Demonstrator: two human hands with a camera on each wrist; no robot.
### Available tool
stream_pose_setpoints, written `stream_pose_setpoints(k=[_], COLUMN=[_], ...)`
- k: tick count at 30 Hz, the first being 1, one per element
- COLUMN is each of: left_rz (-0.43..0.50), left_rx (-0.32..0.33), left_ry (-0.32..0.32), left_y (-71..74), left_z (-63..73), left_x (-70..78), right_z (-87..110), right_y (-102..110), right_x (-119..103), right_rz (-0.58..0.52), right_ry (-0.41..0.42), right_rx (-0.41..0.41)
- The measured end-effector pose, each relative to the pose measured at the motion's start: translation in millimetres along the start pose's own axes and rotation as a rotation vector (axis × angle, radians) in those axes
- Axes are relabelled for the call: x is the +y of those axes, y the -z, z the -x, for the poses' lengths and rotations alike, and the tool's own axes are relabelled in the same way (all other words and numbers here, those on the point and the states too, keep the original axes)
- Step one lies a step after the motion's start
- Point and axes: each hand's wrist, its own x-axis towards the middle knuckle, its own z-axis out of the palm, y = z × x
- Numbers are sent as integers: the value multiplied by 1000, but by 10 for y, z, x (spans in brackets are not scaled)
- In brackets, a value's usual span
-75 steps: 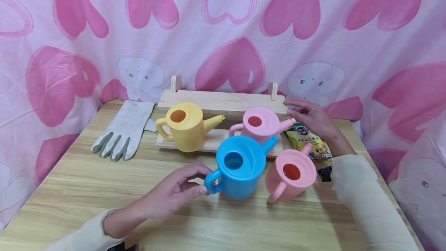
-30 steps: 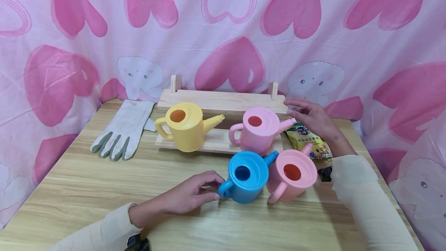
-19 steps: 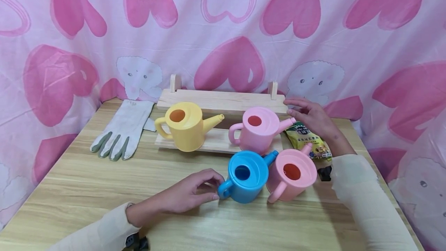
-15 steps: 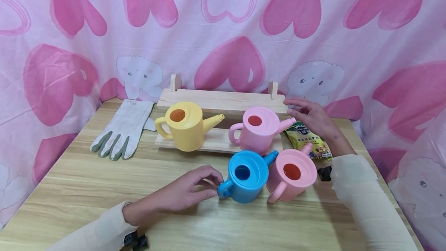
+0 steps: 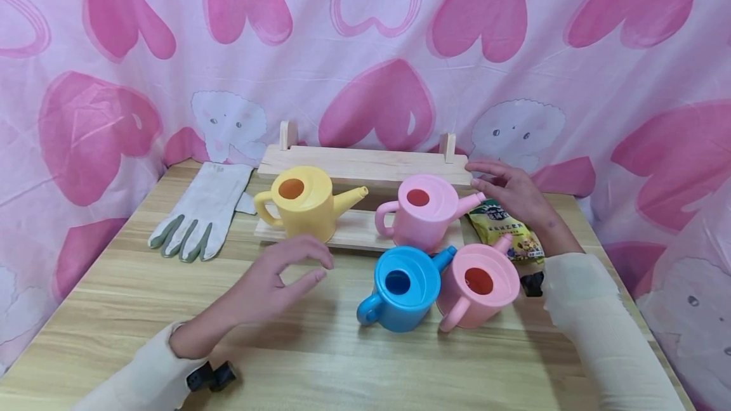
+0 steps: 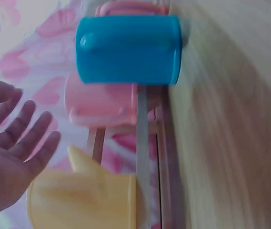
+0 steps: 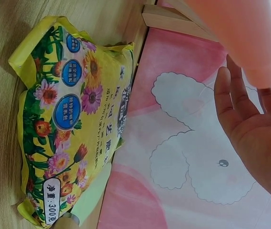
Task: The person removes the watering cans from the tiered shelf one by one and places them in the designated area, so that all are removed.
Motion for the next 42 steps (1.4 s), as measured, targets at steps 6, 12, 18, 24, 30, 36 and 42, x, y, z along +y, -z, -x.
stream_pose_setpoints(k=[6,12,18,24,30,36,42], left_rz=[-24,-8,-37,-70,-51,5,61], left_rx=[273,494,642,701,693,636,577], left_ry=[-224,-335,-227,-105,23,157,219], left_y=[173,383,566,630,637,660,668], left_z=[-21,-49,-32,-28,-25,15,27], left_x=[-156,-308,-449,-386,-415,-721,-815], right_z=[-11,-3,2,5,-1,-15,-1], right_y=[-9,-7,-8,-2,10,8,-4], right_x=[-1,6,12,4,6,28,29], right_rz=[-22,-18,-13,4,15,22,2], right_ry=[-10,-14,-22,-12,-9,-24,-20], right_rx=[-9,-7,-6,-5,-8,-8,-1])
